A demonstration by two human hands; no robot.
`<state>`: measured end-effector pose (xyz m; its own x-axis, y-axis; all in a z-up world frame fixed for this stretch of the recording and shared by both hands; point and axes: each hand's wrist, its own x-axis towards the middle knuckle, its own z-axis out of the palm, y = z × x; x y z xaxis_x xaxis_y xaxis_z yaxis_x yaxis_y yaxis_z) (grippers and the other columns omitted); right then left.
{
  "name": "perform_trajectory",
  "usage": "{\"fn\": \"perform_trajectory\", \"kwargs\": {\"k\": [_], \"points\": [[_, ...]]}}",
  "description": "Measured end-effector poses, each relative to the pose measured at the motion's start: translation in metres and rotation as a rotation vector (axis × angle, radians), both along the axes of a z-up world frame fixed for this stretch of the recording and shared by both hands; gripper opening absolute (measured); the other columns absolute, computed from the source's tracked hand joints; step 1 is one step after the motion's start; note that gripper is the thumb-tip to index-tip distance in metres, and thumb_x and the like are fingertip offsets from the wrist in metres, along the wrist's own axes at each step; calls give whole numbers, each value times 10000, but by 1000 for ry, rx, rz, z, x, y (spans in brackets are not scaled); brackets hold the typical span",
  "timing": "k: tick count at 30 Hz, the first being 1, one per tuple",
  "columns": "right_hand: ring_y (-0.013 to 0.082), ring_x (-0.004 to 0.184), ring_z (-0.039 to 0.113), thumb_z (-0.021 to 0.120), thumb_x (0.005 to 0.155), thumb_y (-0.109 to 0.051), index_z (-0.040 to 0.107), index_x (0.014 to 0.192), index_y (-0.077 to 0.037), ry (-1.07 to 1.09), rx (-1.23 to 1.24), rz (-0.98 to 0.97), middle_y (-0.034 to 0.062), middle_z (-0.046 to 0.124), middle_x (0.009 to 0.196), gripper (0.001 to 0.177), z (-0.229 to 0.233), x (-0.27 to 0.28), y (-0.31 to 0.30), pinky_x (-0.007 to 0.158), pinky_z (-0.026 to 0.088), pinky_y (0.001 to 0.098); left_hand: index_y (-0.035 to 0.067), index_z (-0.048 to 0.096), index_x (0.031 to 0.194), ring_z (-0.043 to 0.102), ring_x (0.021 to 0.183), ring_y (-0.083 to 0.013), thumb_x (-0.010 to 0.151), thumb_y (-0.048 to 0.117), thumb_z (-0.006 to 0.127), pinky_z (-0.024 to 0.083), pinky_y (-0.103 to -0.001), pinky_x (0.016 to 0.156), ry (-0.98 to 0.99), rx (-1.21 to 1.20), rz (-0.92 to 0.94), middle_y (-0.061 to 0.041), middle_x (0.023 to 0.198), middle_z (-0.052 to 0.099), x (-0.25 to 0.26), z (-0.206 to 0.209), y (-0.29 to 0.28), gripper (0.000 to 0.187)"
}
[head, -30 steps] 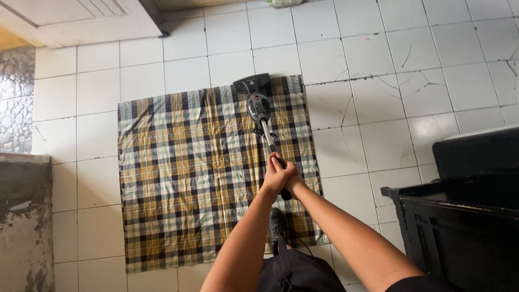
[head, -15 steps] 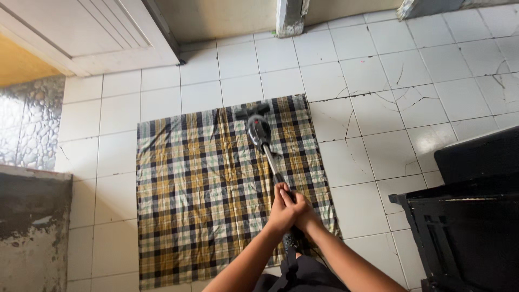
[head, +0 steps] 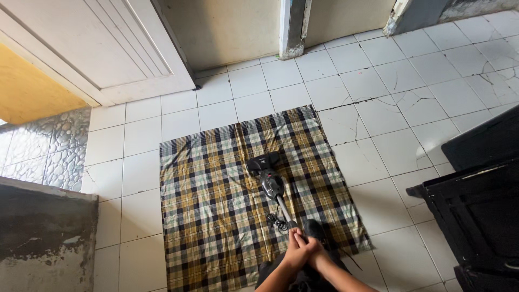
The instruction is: The person vacuums the tiled floor and a small plaid rug using a vacuum cleaner.
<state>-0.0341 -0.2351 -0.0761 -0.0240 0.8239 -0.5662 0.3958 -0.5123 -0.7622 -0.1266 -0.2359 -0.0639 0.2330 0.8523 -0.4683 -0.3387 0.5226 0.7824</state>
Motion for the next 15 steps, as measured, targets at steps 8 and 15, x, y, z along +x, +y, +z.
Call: {"fn": "perform_trajectory", "kwargs": {"k": [8, 15], "points": [[251, 947, 733, 497, 922, -670, 712, 1186, -159, -58, -75, -102, 123, 775, 1003, 614, -3, -19, -29, 835, 552, 357, 160, 382, 1120, 652, 826, -201, 828, 61, 697, 584, -341, 797, 53, -140, -44, -103, 918, 604, -19, 47, -15, 440], [277, 858, 689, 475, 976, -683, 750, 1157, -98, 154, -181, -210, 163, 763, 956, 672, 17, -22, -24, 755, 562, 385, 141, 372, 1116, 622, 839, -187, 858, 76, 704, 566, -350, 796, 10, -69, -67, -94, 924, 562, -18, 41, -11, 426]]}}
